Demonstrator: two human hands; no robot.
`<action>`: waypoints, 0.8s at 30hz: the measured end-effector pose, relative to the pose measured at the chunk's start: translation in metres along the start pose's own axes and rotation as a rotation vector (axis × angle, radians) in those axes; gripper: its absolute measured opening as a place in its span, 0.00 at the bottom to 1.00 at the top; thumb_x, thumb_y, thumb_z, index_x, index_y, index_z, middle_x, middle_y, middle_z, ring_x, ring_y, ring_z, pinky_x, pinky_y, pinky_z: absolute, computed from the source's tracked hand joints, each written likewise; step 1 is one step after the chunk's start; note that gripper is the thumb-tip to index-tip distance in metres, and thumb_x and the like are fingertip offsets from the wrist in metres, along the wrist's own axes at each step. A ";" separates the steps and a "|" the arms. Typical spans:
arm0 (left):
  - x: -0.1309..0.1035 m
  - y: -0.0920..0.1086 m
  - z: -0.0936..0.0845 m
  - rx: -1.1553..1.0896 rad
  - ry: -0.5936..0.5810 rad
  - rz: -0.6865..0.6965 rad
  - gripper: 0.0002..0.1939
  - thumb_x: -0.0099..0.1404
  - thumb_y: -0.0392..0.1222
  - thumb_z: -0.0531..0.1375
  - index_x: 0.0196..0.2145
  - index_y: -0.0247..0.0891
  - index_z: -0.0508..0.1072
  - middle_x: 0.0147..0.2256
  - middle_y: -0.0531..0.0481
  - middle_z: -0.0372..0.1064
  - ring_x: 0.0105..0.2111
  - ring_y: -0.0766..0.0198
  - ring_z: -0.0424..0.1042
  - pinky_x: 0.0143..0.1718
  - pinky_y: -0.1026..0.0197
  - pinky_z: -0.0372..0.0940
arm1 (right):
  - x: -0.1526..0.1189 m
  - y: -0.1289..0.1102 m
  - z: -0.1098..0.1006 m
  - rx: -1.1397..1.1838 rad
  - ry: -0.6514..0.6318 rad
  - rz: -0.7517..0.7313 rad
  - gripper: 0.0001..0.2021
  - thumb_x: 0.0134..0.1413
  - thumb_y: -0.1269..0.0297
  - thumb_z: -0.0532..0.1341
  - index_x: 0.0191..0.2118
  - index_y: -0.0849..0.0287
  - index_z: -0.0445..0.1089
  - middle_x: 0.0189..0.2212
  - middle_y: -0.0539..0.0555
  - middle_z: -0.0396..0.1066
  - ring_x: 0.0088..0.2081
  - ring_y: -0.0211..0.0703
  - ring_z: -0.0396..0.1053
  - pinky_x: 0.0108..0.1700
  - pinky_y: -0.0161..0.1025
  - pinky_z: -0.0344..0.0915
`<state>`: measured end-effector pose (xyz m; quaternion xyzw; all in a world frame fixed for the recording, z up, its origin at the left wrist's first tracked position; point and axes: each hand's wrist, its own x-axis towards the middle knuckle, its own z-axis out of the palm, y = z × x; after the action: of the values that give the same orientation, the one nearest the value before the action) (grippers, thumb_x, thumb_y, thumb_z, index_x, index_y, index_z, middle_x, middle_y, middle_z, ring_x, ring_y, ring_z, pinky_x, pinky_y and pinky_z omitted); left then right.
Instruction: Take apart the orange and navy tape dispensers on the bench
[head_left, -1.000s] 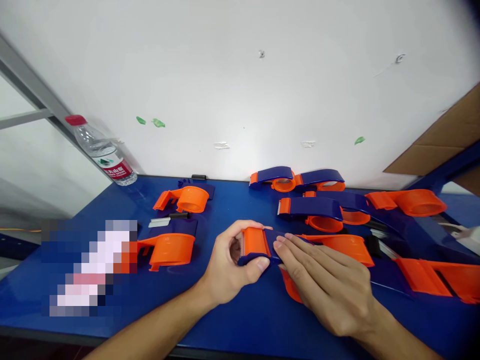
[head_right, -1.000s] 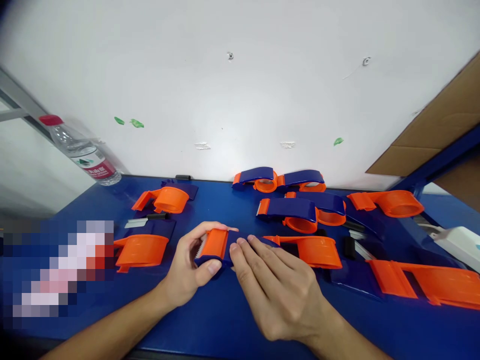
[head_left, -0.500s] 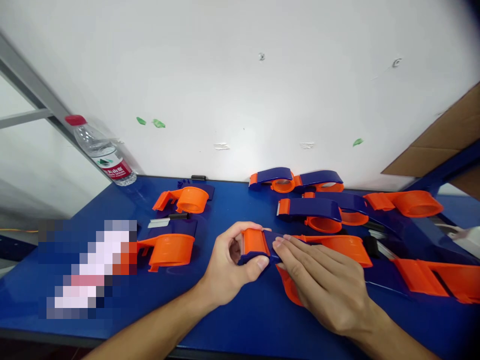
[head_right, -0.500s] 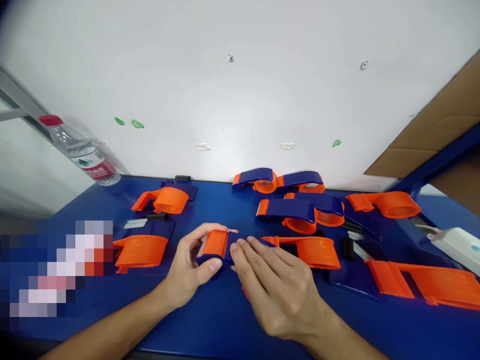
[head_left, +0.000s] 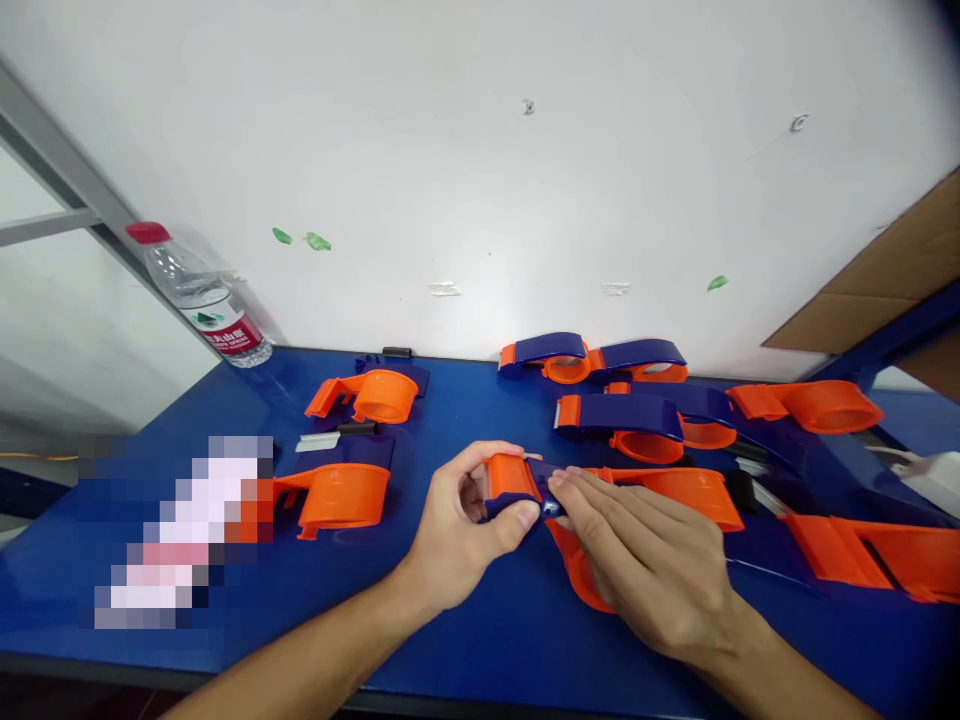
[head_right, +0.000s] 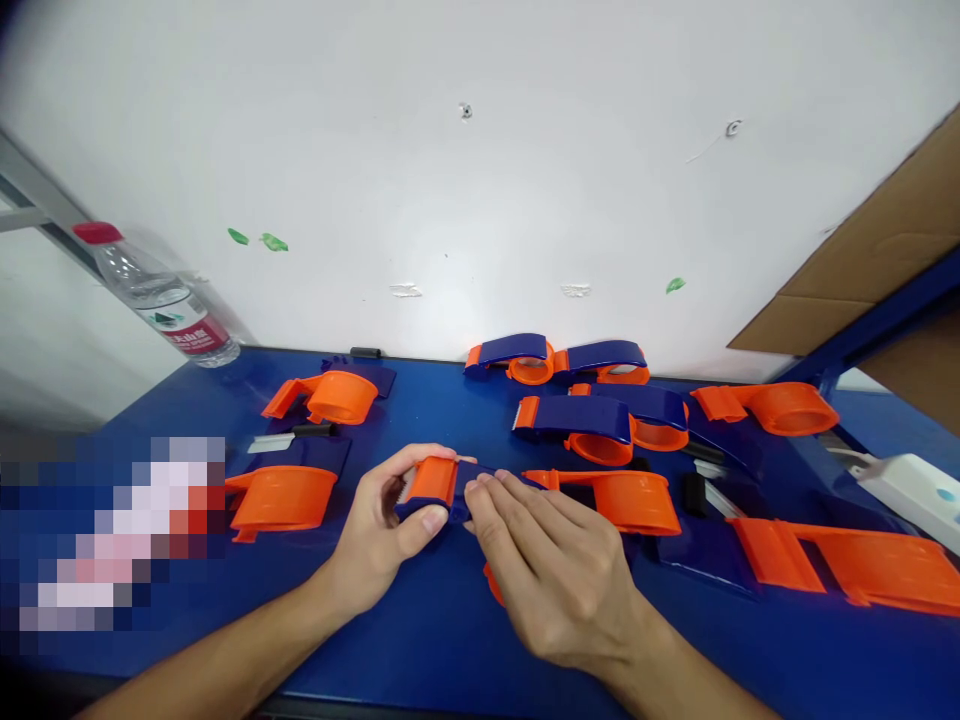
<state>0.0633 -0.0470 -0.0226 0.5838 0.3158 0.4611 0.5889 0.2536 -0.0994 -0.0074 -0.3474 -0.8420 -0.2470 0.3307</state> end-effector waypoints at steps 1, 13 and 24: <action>0.000 0.000 0.000 -0.005 -0.003 0.000 0.22 0.56 0.48 0.71 0.45 0.37 0.74 0.44 0.43 0.80 0.41 0.56 0.77 0.44 0.58 0.71 | 0.000 0.000 0.000 0.004 0.007 0.011 0.11 0.68 0.79 0.55 0.49 0.76 0.73 0.43 0.66 0.81 0.45 0.54 0.81 0.42 0.45 0.78; 0.003 -0.002 -0.008 0.001 -0.103 0.059 0.23 0.56 0.50 0.71 0.47 0.38 0.73 0.46 0.42 0.79 0.43 0.55 0.77 0.45 0.58 0.70 | 0.003 -0.001 -0.009 0.060 -0.045 0.110 0.12 0.65 0.76 0.62 0.52 0.68 0.73 0.46 0.59 0.81 0.46 0.47 0.79 0.49 0.43 0.76; 0.010 0.006 -0.023 0.023 -0.250 0.066 0.28 0.54 0.52 0.71 0.49 0.37 0.72 0.36 0.46 0.74 0.34 0.58 0.73 0.41 0.57 0.68 | -0.004 0.007 -0.033 0.369 -0.440 0.445 0.24 0.72 0.56 0.53 0.70 0.40 0.55 0.68 0.50 0.61 0.64 0.51 0.66 0.54 0.50 0.76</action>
<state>0.0449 -0.0291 -0.0176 0.6537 0.2257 0.4001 0.6014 0.2736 -0.1182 0.0127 -0.5013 -0.8272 0.0678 0.2444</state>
